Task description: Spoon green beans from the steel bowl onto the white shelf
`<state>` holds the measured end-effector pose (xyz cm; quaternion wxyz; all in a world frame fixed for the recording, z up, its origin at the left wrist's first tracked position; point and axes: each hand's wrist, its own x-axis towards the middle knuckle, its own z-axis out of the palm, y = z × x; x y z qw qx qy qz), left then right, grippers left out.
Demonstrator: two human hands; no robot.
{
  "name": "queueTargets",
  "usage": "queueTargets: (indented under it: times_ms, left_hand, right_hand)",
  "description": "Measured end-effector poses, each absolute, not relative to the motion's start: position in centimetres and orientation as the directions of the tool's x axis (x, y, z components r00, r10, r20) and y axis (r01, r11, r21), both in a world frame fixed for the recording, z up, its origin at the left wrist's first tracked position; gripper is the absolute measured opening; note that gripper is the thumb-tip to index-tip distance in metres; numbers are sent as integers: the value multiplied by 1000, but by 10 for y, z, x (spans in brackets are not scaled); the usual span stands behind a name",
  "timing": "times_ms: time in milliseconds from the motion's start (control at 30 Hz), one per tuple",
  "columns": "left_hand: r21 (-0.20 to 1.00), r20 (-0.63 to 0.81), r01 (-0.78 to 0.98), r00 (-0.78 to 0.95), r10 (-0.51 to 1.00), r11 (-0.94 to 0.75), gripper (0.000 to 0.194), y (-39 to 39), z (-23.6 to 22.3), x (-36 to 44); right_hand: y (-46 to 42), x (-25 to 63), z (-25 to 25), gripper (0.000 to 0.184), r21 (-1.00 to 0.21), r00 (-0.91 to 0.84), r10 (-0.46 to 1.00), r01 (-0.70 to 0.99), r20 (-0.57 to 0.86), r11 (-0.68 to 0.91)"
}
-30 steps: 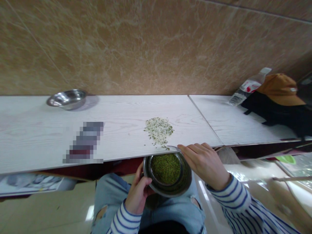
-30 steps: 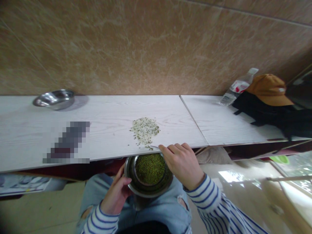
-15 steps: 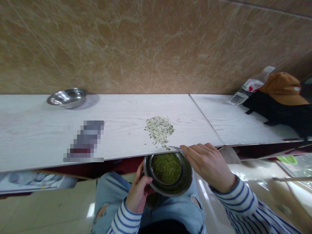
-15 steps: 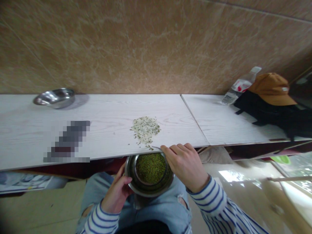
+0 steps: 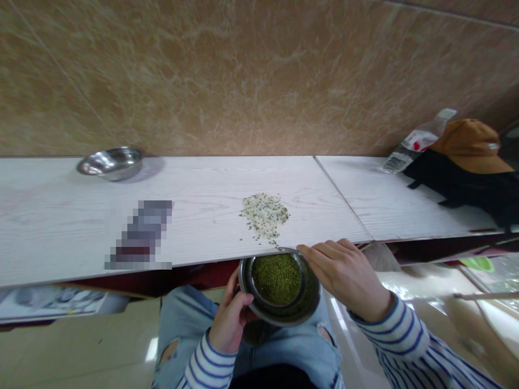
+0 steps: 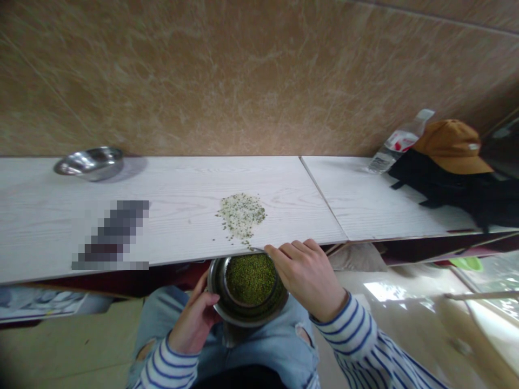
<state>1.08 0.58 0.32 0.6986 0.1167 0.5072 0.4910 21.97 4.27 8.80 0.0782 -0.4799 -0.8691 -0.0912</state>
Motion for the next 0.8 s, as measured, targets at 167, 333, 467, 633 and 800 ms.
queueTargets:
  times_ms: [167, 333, 467, 633, 800]
  left_hand:
    - [669, -588, -556, 10, 809, 493, 66, 6, 3, 11]
    - [660, -602, -568, -8, 798, 492, 68, 6, 3, 10]
    - [661, -602, -564, -4, 799, 495, 68, 6, 3, 10]
    - [661, -593, -561, 16, 805, 498, 67, 7, 2, 9]
    - [654, -604, -572, -1, 797, 495, 68, 7, 2, 8]
  right_hand:
    - [43, 221, 89, 23, 90, -521, 822, 853, 232, 515]
    - [44, 219, 88, 23, 87, -525, 816, 849, 243, 521]
    - [45, 217, 89, 22, 93, -525, 818, 850, 235, 518]
    - [46, 217, 92, 24, 111, -501, 835, 865, 225, 489]
    - [48, 218, 91, 25, 102, -499, 831, 866, 247, 490]
